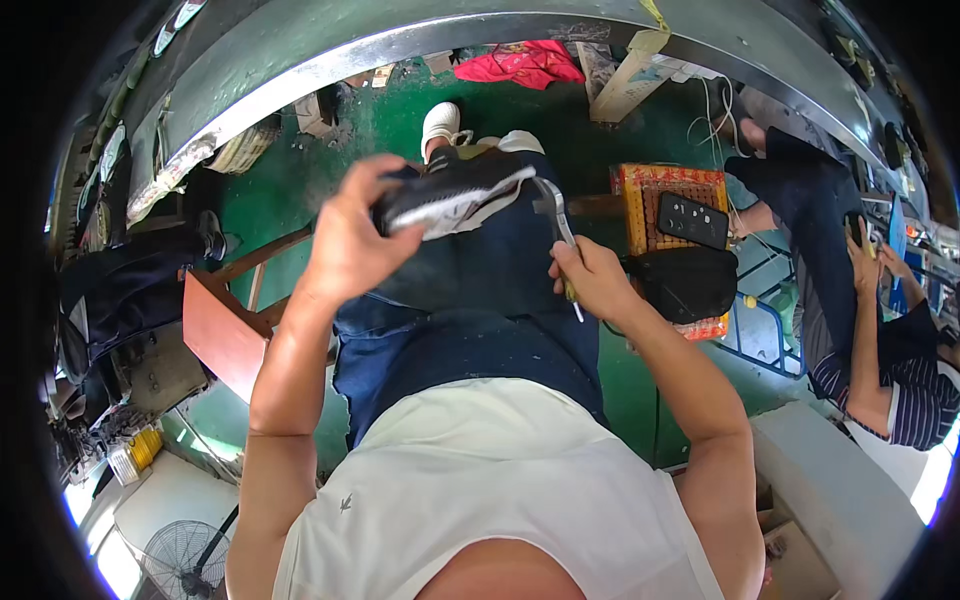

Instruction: Using pincers to adjust and tighten material on the soles of shoes on a production line.

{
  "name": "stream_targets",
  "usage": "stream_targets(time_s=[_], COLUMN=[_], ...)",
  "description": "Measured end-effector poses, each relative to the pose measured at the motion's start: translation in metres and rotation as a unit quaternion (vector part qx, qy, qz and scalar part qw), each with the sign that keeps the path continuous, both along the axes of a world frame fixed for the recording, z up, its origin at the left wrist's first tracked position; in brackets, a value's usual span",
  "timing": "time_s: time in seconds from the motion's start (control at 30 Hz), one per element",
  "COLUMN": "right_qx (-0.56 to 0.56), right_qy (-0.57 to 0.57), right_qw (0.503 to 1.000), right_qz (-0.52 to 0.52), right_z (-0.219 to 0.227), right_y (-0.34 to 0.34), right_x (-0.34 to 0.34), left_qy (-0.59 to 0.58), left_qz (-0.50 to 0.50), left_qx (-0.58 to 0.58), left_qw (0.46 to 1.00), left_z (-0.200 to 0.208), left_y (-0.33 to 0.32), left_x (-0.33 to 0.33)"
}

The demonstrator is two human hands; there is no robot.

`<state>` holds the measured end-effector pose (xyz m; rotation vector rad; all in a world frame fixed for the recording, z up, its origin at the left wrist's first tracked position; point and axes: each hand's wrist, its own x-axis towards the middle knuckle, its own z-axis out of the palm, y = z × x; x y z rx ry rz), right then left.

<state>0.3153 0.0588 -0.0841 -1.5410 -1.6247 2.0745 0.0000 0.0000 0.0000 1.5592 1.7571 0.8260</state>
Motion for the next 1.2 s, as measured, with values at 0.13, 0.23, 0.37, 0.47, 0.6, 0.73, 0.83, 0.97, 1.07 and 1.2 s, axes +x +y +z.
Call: stream_targets(time_s=[0.13,0.23,0.37,0.47,0.6,0.73,0.83,0.97,1.07,1.2], right_qx=[0.026,0.042,0.056,0.067,0.100,0.030,-0.071,-0.228,-0.161,0.195], right_qy=[0.032,0.103,0.004,-0.026,-0.041,-0.046,-0.022,0.049,0.025,-0.013], right_qw=[0.999,0.993,0.997,0.991,0.978,0.975,0.978,0.971,0.975,0.949], right_qz=[-0.020,-0.028,0.055,0.111,0.176,0.215,0.195,0.061,0.150,0.247], right_z=[-0.007,-0.003,0.012,0.032,0.022,0.042,0.039,0.057,0.044,0.013], right_y=[-0.003,-0.010,-0.009,-0.009,-0.008,0.004,0.014,0.021,0.030,0.014], right_x=[0.010,0.008,0.009,0.003,-0.001,-0.024,-0.030,-0.047,-0.051,-0.050], left_qy=[-0.339,-0.291,-0.279,-0.128,0.085,0.097,0.089,0.096,0.107,0.074], left_qz=[0.048,0.087,0.097,-0.017,-0.022,0.049,0.069,0.062,0.069,0.075], left_qx=[0.151,-0.025,-0.240,-0.130,-0.160,-0.022,-0.019,0.005,0.025,0.007], left_qw=[0.928,0.952,0.925,0.983,0.983,0.994,0.993,0.993,0.992,0.994], left_z=[-0.018,-0.034,-0.128,-0.126,-0.083,-0.104,-0.100,-0.097,-0.098,-0.100], left_y=[0.037,0.064,0.055,0.013,0.001,-0.008,-0.009,-0.010,-0.008,-0.007], left_x=[0.016,0.019,0.029,0.025,0.025,0.031,0.033,0.037,0.039,0.039])
